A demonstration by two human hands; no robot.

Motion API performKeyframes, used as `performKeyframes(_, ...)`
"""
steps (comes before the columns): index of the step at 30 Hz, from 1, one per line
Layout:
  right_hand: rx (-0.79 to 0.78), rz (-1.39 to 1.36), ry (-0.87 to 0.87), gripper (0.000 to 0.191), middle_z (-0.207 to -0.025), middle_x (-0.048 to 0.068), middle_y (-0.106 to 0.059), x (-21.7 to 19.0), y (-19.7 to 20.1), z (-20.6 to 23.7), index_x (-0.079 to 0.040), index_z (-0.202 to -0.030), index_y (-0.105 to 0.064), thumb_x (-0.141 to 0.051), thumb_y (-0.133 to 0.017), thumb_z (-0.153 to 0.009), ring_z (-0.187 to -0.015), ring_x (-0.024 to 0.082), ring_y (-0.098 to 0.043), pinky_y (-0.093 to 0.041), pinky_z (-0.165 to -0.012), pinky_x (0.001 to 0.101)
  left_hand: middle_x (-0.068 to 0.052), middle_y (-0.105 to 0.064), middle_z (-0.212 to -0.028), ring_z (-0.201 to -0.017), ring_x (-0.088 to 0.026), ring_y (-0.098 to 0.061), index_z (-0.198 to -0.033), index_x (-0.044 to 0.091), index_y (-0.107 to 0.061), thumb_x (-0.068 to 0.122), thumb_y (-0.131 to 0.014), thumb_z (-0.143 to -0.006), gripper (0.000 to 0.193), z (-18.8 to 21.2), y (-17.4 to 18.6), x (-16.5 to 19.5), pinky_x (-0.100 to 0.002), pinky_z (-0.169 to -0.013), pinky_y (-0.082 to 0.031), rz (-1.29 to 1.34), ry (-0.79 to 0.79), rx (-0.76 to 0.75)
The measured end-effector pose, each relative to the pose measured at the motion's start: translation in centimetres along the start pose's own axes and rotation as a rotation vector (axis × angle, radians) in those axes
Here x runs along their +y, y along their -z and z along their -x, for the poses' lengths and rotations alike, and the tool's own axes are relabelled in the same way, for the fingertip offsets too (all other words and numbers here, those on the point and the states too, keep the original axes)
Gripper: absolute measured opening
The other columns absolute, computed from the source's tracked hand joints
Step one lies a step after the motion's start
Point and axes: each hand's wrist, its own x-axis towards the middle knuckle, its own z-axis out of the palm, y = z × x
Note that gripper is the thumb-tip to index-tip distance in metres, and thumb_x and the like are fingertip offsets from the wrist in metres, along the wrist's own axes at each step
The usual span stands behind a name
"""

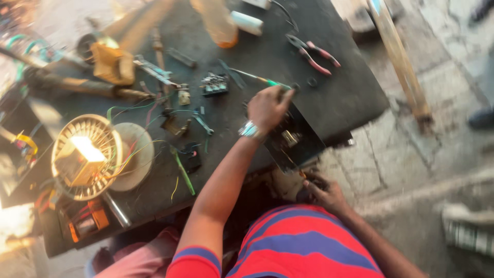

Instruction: The person works at a cluttered workbench, using a screwdriver to tighten and loosen screws on a small electrical component inside a metal box. They repeatedly remove and reinsert the component, adjust wiring, and inspect the assembly while other people stand nearby.

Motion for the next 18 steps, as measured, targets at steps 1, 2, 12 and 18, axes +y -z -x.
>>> performKeyframes(1, 0.013, 0.118, 0.162, 0.037, -0.096, 0.007, -0.075, 0.4, 0.8, 0.4, -0.001, -0.122, -0.069, -0.023, -0.071, -0.093, -0.081, 0.013, -0.069, -0.058, -0.067, 0.0274, -0.014, -0.076, -0.097, -0.089, -0.034, -0.073, -0.101, 0.010, -0.076, 0.047, -0.060, -0.098, 0.041, 1.2, -0.2, -0.4, -0.045, -0.077, -0.056, 0.030, -0.048, 0.040)
performKeyframes(2, 0.026, 0.193, 0.182, 0.035, -0.095, 0.008, -0.075, 1.3, 1.9, 1.1, -0.002, -0.119, -0.072, -0.023, -0.072, -0.091, -0.080, 0.015, -0.070, -0.058, -0.068, 0.0287, -0.014, -0.076, -0.097, -0.088, -0.033, -0.074, -0.102, 0.009, -0.076, 0.047, -0.060, -0.098, 0.041, 2.3, -0.5, -0.9, -0.044, -0.076, -0.057, 0.079, -0.044, 0.039)
performKeyframes(12, 0.281, 0.501, 0.143, 0.033, -0.090, 0.005, -0.076, 1.5, 9.6, 8.1, -0.015, -0.120, -0.077, -0.024, -0.075, -0.088, -0.069, 0.011, -0.066, -0.054, -0.061, 0.0288, -0.009, -0.077, -0.081, -0.077, -0.029, -0.076, -0.102, 0.012, -0.077, 0.054, -0.052, -0.099, 0.048, 4.3, -2.9, -3.5, -0.039, -0.068, -0.055, 0.152, 0.009, -0.096)
performKeyframes(18, 0.263, 0.483, 0.141, 0.036, -0.083, 0.008, -0.071, 0.2, 6.0, 5.6, -0.012, -0.123, -0.076, -0.024, -0.075, -0.089, -0.063, 0.015, -0.059, -0.052, -0.057, 0.0331, -0.012, -0.074, -0.081, -0.078, -0.030, -0.073, -0.103, 0.008, -0.075, 0.054, -0.048, -0.106, 0.054, 3.3, -3.7, -3.8, -0.039, -0.070, -0.054, 0.192, 0.025, -0.134)
